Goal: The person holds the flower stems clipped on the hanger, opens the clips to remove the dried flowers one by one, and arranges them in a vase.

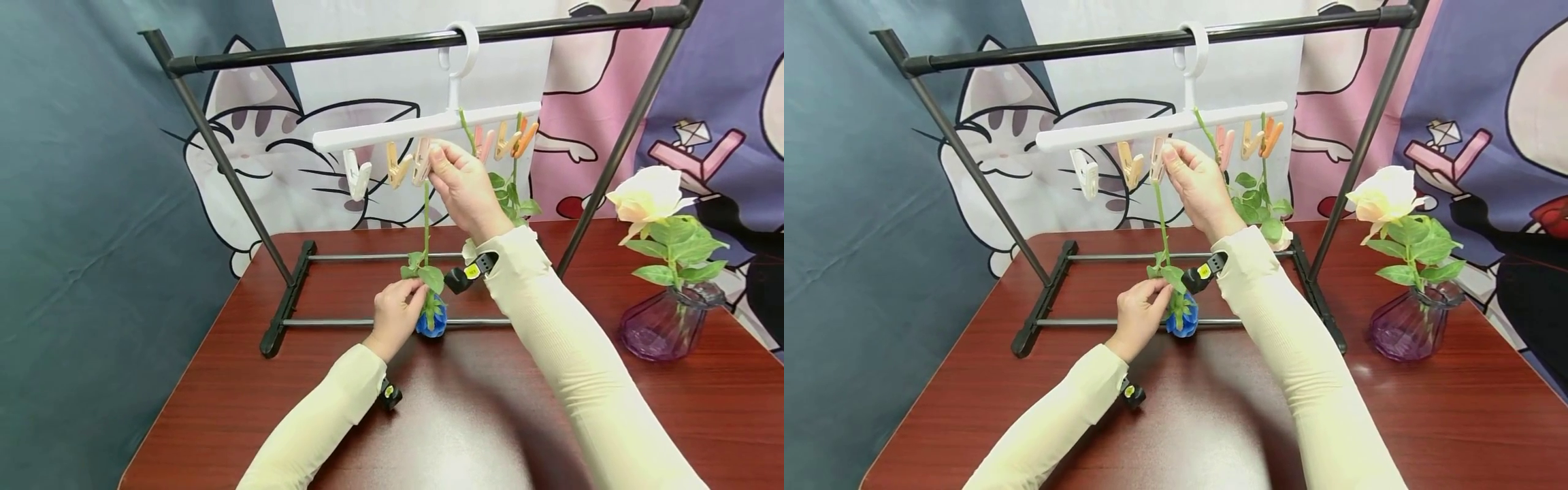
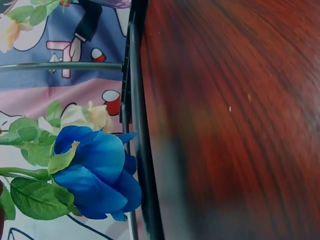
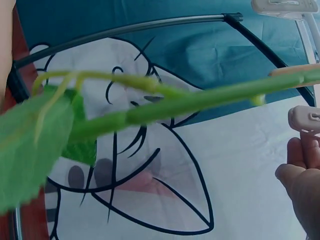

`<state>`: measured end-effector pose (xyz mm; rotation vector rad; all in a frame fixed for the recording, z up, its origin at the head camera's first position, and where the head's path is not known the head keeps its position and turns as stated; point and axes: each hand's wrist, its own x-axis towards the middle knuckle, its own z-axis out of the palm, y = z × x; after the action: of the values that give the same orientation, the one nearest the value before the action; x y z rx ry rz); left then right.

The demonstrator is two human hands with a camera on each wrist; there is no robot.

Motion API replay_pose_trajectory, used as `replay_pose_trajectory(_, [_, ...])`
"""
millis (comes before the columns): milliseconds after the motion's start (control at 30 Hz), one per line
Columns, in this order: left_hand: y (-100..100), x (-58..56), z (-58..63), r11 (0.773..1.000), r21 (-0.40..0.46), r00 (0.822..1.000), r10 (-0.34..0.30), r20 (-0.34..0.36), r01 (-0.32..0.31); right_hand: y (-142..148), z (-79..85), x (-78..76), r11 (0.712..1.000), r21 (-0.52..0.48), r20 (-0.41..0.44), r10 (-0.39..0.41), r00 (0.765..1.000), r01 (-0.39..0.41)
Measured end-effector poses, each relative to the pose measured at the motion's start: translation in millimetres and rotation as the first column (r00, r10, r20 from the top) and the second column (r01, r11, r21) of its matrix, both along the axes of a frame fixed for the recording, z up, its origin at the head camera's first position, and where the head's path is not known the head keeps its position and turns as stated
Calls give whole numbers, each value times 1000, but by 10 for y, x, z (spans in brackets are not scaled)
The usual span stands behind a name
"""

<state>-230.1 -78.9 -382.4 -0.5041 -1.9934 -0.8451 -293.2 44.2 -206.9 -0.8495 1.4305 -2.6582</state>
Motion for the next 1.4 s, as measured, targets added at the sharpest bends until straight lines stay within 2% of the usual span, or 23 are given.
replay_pose_trajectory(300, [-93, 61, 103, 992, -127, 991, -25, -130, 9, 120, -92, 46, 999, 32, -53, -31, 998, 33])
replay_pose_trajectory(467, [-184, 91, 174, 971, -238, 983, -68, -173, 25, 271, -191, 122, 996, 62, -32, -67, 997, 69])
replay_pose_trajectory(567, [-241, 105, 218, 946, -325, 975, -77, -209, 5, 413, -251, 172, 995, 49, -40, -86, 995, 88])
replay_pose_trajectory(767, [-321, 116, 306, 881, -470, 955, -94, -282, -52, 828, -342, 317, 988, 32, -141, -148, 979, 154])
replay_pose_trajectory(900, [-343, 124, 341, 826, -554, 947, -91, -308, -101, 1129, -354, 500, 954, 139, -238, -228, 944, 266])
replay_pose_trajectory(933, [-340, 132, 345, 811, -575, 946, -90, -313, -113, 1191, -349, 562, 928, 198, -270, -257, 928, 315])
replay_pose_trajectory(967, [-335, 143, 349, 793, -595, 943, -86, -321, -130, 1242, -342, 623, 879, 278, -326, -292, 899, 386])
replay_pose_trajectory(1000, [-330, 154, 350, 775, -615, 941, -82, -329, -148, 1274, -335, 689, 810, 356, -394, -322, 861, 465])
replay_pose_trajectory(1067, [-312, 176, 358, 740, -649, 937, -73, -342, -179, 1289, -341, 811, 645, 476, -543, -319, 777, 598])
replay_pose_trajectory(1133, [-288, 197, 364, 708, -675, 931, -68, -358, -208, 1251, -384, 910, 454, 523, -709, -238, 664, 721])
replay_pose_trajectory(1167, [-275, 203, 365, 693, -686, 928, -66, -365, -221, 1215, -424, 948, 380, 511, -780, -172, 602, 771])
replay_pose_trajectory(1233, [-247, 214, 367, 675, -703, 928, -74, -365, -223, 1129, -529, 1004, 308, 474, -859, -43, 510, 825])
replay_pose_trajectory(1267, [-232, 221, 370, 667, -711, 928, -80, -364, -221, 1089, -589, 1022, 284, 450, -885, 13, 466, 847])
replay_pose_trajectory(1300, [-219, 226, 370, 659, -719, 928, -86, -363, -221, 1047, -650, 1037, 264, 431, -900, 55, 433, 863])
replay_pose_trajectory(1367, [-191, 240, 375, 641, -736, 928, -99, -358, -216, 972, -770, 1056, 223, 400, -916, 110, 385, 889])
replay_pose_trajectory(1400, [-176, 248, 379, 635, -743, 930, -103, -353, -212, 941, -826, 1062, 202, 394, -918, 129, 374, 897])
